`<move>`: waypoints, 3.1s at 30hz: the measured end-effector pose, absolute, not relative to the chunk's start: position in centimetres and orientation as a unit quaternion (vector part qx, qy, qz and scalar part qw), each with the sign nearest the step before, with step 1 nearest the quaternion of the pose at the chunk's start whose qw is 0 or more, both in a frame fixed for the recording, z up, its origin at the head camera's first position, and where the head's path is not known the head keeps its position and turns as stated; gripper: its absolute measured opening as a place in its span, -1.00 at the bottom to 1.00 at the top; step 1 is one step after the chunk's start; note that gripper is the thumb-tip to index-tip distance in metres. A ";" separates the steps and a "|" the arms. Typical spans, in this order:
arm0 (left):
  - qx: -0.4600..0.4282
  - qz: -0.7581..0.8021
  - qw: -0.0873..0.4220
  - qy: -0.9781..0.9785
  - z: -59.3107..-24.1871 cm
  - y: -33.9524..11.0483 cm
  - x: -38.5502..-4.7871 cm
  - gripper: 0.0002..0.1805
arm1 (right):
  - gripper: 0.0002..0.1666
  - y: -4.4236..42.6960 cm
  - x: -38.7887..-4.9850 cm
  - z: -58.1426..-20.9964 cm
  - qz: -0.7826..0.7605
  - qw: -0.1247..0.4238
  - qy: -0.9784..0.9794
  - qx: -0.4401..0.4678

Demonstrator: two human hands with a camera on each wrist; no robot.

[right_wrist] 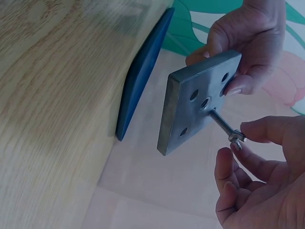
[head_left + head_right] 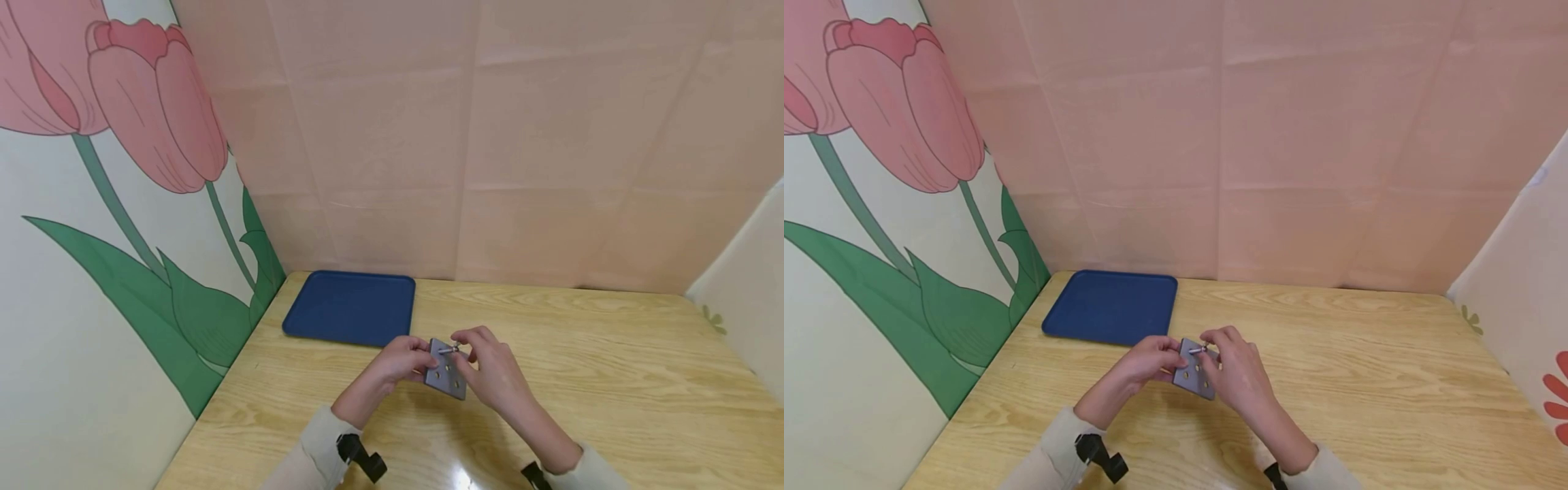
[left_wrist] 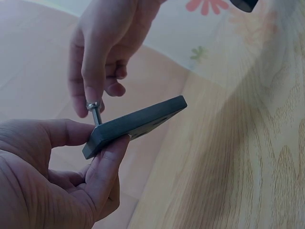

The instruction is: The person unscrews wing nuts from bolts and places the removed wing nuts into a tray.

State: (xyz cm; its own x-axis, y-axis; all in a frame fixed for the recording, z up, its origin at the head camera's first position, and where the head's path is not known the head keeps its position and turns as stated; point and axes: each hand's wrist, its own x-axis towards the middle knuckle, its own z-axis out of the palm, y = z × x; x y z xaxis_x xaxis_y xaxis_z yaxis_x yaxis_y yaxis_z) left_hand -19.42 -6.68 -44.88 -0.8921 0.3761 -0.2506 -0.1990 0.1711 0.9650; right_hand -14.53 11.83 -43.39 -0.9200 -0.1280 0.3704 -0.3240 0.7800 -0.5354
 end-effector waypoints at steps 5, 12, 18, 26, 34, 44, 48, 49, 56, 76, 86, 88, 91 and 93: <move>0.062 0.638 0.225 0.734 -44.7 -6.7 -19.3 -0.75 | -0.68 12.0 -14.6 -43.3 0.306 0.152 -0.932 0.118; 0.064 0.639 0.225 0.733 -44.7 -6.7 -19.4 -0.75 | -0.69 12.0 -14.5 -43.3 0.304 0.154 -0.932 0.120; 0.063 0.640 0.227 0.731 -44.7 -6.6 -19.5 -0.74 | -0.72 12.0 -14.6 -43.4 0.308 0.160 -0.929 0.124; 0.068 0.638 0.225 0.733 -44.6 -6.6 -19.6 -0.73 | -0.92 12.0 -14.6 -43.3 0.317 0.185 -0.918 0.148; 0.070 0.638 0.228 0.732 -44.7 -6.7 -19.5 -0.73 | -0.93 12.0 -14.6 -43.3 0.321 0.189 -0.917 0.144; 0.068 0.642 0.231 0.728 -44.8 -6.8 -19.5 -0.76 | -0.68 12.2 -14.5 -43.4 0.311 0.180 -0.924 0.133; 0.069 0.640 0.231 0.730 -44.8 -6.9 -19.4 -0.75 | -0.68 12.1 -14.5 -43.4 0.308 0.173 -0.927 0.127; 0.070 0.639 0.231 0.730 -44.8 -7.0 -19.4 -0.74 | -0.69 12.1 -14.5 -43.4 0.308 0.171 -0.928 0.125; 0.069 0.640 0.229 0.730 -44.8 -6.9 -19.3 -0.75 | -0.71 12.1 -14.6 -43.4 0.306 0.167 -0.929 0.127; 0.065 0.643 0.222 0.730 -44.7 -6.9 -19.2 -0.74 | -0.88 11.9 -14.4 -43.6 0.320 0.199 -0.914 0.148; 0.064 0.642 0.225 0.730 -44.6 -6.9 -19.3 -0.73 | -0.68 11.8 -14.4 -43.4 0.308 0.171 -0.927 0.127; 0.064 0.642 0.225 0.730 -44.6 -6.9 -19.3 -0.73 | -0.67 11.9 -14.5 -43.4 0.307 0.166 -0.928 0.126; 0.064 0.643 0.225 0.729 -44.6 -6.8 -19.3 -0.73 | -0.68 11.9 -14.5 -43.3 0.309 0.164 -0.928 0.127; 0.064 0.644 0.224 0.729 -44.6 -6.8 -19.3 -0.73 | -0.69 11.9 -14.5 -43.2 0.311 0.164 -0.928 0.127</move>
